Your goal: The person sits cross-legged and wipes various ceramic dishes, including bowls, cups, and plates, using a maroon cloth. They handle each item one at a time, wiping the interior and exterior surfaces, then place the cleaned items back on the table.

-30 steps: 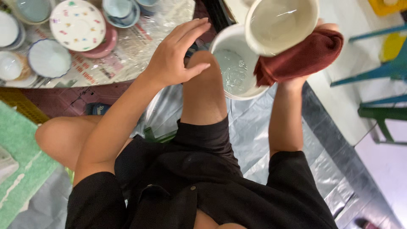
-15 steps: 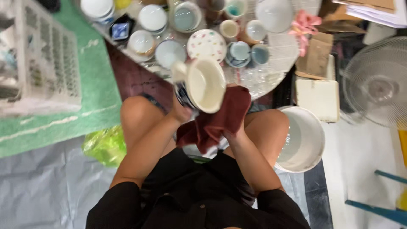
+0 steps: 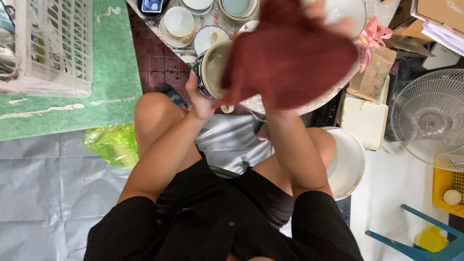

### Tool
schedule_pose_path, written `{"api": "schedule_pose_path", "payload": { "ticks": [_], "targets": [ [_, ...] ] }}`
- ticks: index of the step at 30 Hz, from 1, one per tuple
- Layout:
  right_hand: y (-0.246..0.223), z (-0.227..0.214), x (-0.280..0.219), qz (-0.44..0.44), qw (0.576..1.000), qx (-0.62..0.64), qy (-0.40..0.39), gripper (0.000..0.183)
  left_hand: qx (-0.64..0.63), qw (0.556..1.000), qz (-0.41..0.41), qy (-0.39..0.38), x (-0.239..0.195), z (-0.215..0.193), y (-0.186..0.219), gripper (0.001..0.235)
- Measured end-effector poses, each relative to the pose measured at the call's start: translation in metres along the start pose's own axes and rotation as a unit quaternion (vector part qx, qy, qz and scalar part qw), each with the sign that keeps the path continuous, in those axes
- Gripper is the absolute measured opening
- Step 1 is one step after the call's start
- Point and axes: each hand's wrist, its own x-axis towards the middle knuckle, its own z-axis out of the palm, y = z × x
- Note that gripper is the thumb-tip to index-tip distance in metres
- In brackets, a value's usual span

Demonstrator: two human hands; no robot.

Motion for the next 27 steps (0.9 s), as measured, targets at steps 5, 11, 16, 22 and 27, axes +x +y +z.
{"api": "schedule_pose_path", "payload": {
  "ticks": [5,11,16,22,27],
  "targets": [
    [0.011,-0.004,-0.001,0.026,0.787,-0.583,-0.201,0.039,-0.068,0.995,-0.059,-0.045,0.002,-0.005,0.006,0.08],
    [0.003,-0.036,-0.028,0.129,0.715,-0.631,-0.272,0.056,0.014,0.995,-0.1,-0.014,0.001,-0.018,-0.029,0.073],
    [0.023,-0.076,-0.073,0.289,0.796,-0.512,-0.146,0.083,0.278,0.95,-0.076,-0.123,0.0,0.017,-0.034,0.084],
    [0.054,-0.123,-0.137,0.496,0.8,-0.112,0.32,0.051,0.634,0.75,0.078,-0.175,-0.011,0.072,0.005,0.1],
    [0.055,-0.126,-0.171,0.388,0.834,-0.364,0.143,0.055,0.473,0.867,-0.003,-0.158,-0.01,0.087,0.001,0.092]
  ]
}}
